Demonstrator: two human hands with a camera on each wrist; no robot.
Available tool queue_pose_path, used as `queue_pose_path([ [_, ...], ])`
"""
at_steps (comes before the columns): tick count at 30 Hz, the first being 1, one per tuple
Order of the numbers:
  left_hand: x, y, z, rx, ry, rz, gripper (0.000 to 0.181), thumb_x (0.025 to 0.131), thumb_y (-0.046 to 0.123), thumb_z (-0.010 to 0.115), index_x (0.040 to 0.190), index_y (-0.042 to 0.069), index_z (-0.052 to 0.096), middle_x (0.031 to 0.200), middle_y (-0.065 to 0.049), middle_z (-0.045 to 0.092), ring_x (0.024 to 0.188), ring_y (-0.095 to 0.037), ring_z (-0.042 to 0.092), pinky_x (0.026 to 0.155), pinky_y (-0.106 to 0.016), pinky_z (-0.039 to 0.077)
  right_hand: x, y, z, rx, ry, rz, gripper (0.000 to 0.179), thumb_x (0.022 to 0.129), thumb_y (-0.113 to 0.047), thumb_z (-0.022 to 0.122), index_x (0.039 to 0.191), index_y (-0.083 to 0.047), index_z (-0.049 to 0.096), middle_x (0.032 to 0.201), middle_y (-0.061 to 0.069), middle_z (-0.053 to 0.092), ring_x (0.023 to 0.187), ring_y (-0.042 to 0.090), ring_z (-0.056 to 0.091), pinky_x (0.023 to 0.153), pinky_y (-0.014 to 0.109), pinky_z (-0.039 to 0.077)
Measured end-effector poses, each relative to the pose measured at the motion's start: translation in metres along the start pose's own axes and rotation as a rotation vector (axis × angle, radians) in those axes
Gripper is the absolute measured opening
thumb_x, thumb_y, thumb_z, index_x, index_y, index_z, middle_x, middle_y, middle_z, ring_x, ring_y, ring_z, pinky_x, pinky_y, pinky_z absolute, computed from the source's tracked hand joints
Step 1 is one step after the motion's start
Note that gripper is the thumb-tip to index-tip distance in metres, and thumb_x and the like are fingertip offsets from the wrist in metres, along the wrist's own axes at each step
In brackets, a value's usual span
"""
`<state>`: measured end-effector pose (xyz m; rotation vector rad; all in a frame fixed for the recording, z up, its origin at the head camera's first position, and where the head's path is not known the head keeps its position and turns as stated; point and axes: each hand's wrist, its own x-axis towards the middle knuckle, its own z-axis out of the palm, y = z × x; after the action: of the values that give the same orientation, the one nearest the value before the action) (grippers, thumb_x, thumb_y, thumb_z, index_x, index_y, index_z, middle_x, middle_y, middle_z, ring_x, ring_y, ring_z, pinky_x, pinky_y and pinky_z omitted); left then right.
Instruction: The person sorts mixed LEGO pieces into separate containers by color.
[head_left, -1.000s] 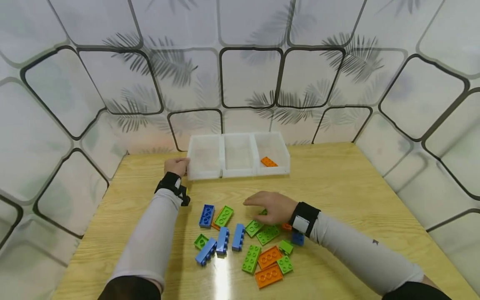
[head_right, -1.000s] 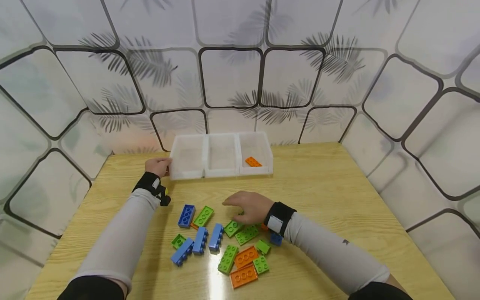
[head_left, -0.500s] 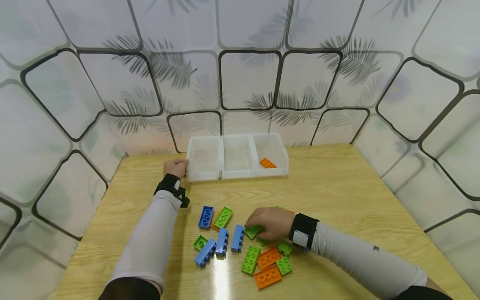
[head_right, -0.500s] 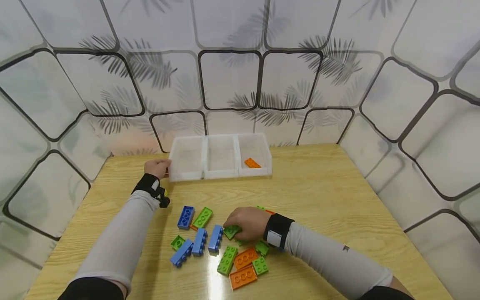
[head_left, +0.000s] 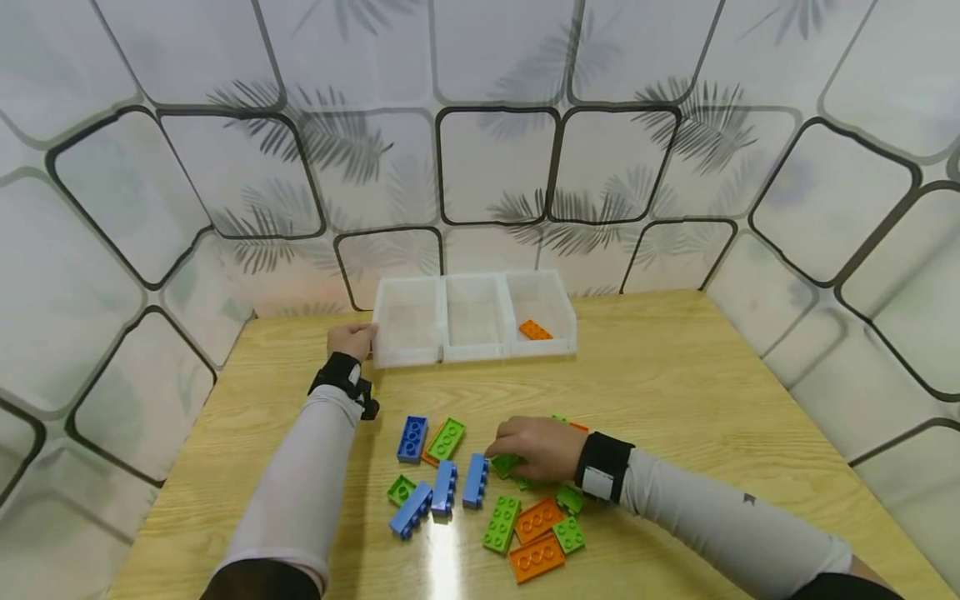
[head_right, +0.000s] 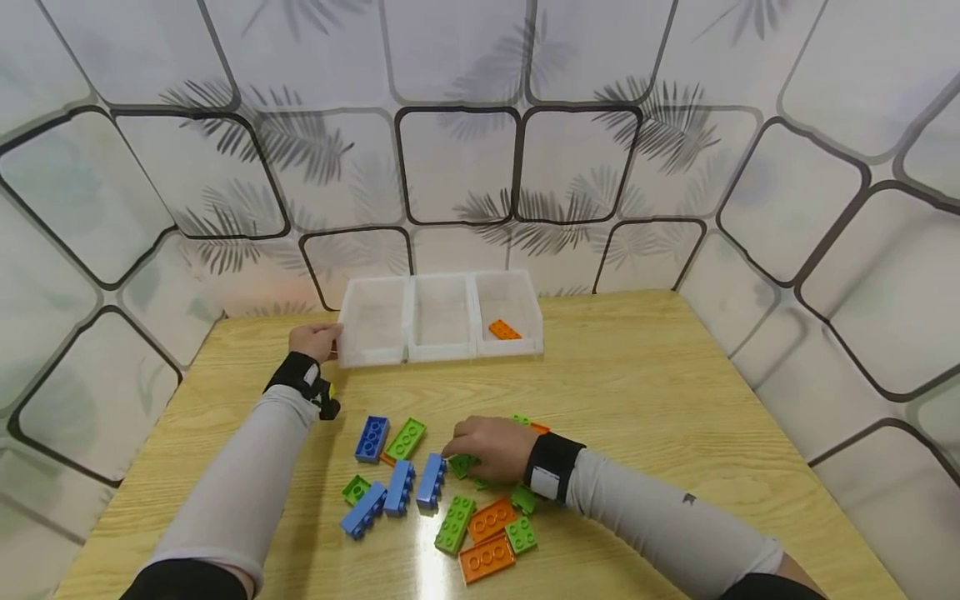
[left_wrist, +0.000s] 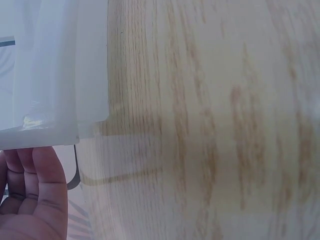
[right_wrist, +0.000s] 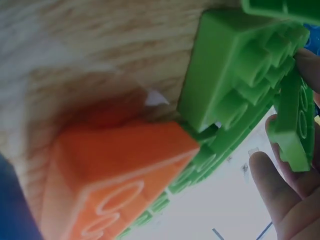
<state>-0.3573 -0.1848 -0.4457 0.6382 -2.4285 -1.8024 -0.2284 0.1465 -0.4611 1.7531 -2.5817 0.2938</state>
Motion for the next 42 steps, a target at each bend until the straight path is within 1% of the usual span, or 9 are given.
queue_pose_path([
  [5,0.004,-0.002,-0.001,-0.001,-0.010,-0.004,0.040,0.097,0.026,0.059,0.127,0.001,0.063,0.127,-0.020,0.061,0.107,-0.031,0.061,0.073,-0.029,0.055,0.002,-0.002,0.001,0.004,-0.013,0.006,0.044,0.082,-0.013,0.078,0.123,-0.020,0.066,0.101,-0.003,0.060,0.088,0.006,0.055,0.076,0.019,0.047],
  [12,0.002,-0.001,-0.002,-0.009,-0.006,-0.011,0.039,0.097,0.026,0.059,0.127,0.002,0.064,0.127,-0.020,0.061,0.107,-0.032,0.061,0.071,-0.027,0.054,0.004,-0.001,-0.008,0.116,-0.046,0.087,0.036,0.086,-0.015,0.075,0.121,-0.015,0.068,0.097,-0.003,0.058,0.081,0.003,0.054,0.071,0.017,0.045],
  [16,0.001,-0.001,-0.002,-0.005,0.001,-0.008,0.039,0.097,0.026,0.059,0.127,0.002,0.064,0.126,-0.020,0.061,0.106,-0.032,0.061,0.071,-0.026,0.054,0.007,0.003,-0.021,0.118,0.024,0.100,0.030,0.085,-0.012,0.075,0.115,-0.011,0.072,0.094,-0.003,0.055,0.080,0.004,0.055,0.070,0.017,0.047],
  [20,0.002,-0.003,-0.002,-0.015,0.007,-0.007,0.038,0.096,0.025,0.060,0.126,0.001,0.064,0.126,-0.021,0.061,0.106,-0.032,0.062,0.072,-0.028,0.055,0.009,0.014,-0.032,0.064,0.130,0.087,0.023,0.083,-0.008,0.076,0.106,-0.011,0.074,0.094,-0.001,0.053,0.077,0.007,0.054,0.067,0.020,0.047],
  [28,0.007,-0.004,-0.002,-0.009,0.008,-0.009,0.037,0.096,0.025,0.060,0.126,0.004,0.066,0.124,-0.019,0.062,0.099,-0.028,0.061,0.063,-0.022,0.052,0.014,0.044,-0.055,-0.020,0.356,0.088,0.023,0.079,-0.001,0.079,0.094,-0.014,0.067,0.118,0.012,0.056,0.082,0.018,0.061,0.071,0.027,0.052],
  [32,0.005,-0.002,-0.004,-0.018,0.017,0.002,0.037,0.096,0.024,0.060,0.125,0.002,0.066,0.122,-0.020,0.063,0.097,-0.028,0.061,0.062,-0.022,0.051,0.024,0.061,-0.068,-0.106,0.447,0.108,0.028,0.074,0.007,0.079,0.088,-0.012,0.065,0.117,0.015,0.061,0.083,0.025,0.064,0.073,0.035,0.054],
  [35,0.003,0.000,-0.005,-0.030,0.015,0.012,0.037,0.096,0.023,0.060,0.124,0.001,0.066,0.121,-0.022,0.063,0.098,-0.030,0.062,0.064,-0.024,0.052,0.034,0.074,-0.075,-0.163,0.480,0.118,0.028,0.074,0.012,0.075,0.086,-0.011,0.063,0.115,0.017,0.064,0.090,0.031,0.064,0.078,0.040,0.053],
  [39,0.006,-0.002,-0.004,-0.028,0.007,0.004,0.036,0.096,0.023,0.060,0.123,0.001,0.066,0.122,-0.022,0.063,0.099,-0.031,0.063,0.065,-0.025,0.053,0.050,0.090,-0.079,-0.202,0.465,0.140,0.023,0.081,0.011,0.069,0.087,-0.009,0.060,0.114,0.017,0.065,0.103,0.033,0.061,0.086,0.043,0.049],
  [42,0.011,-0.005,-0.001,-0.031,-0.002,-0.017,0.036,0.095,0.023,0.061,0.124,0.003,0.067,0.122,-0.020,0.064,0.097,-0.029,0.064,0.063,-0.025,0.054,0.062,0.099,-0.078,-0.195,0.409,0.203,0.020,0.087,0.009,0.062,0.091,-0.009,0.058,0.101,0.012,0.066,0.087,0.025,0.062,0.075,0.037,0.050],
])
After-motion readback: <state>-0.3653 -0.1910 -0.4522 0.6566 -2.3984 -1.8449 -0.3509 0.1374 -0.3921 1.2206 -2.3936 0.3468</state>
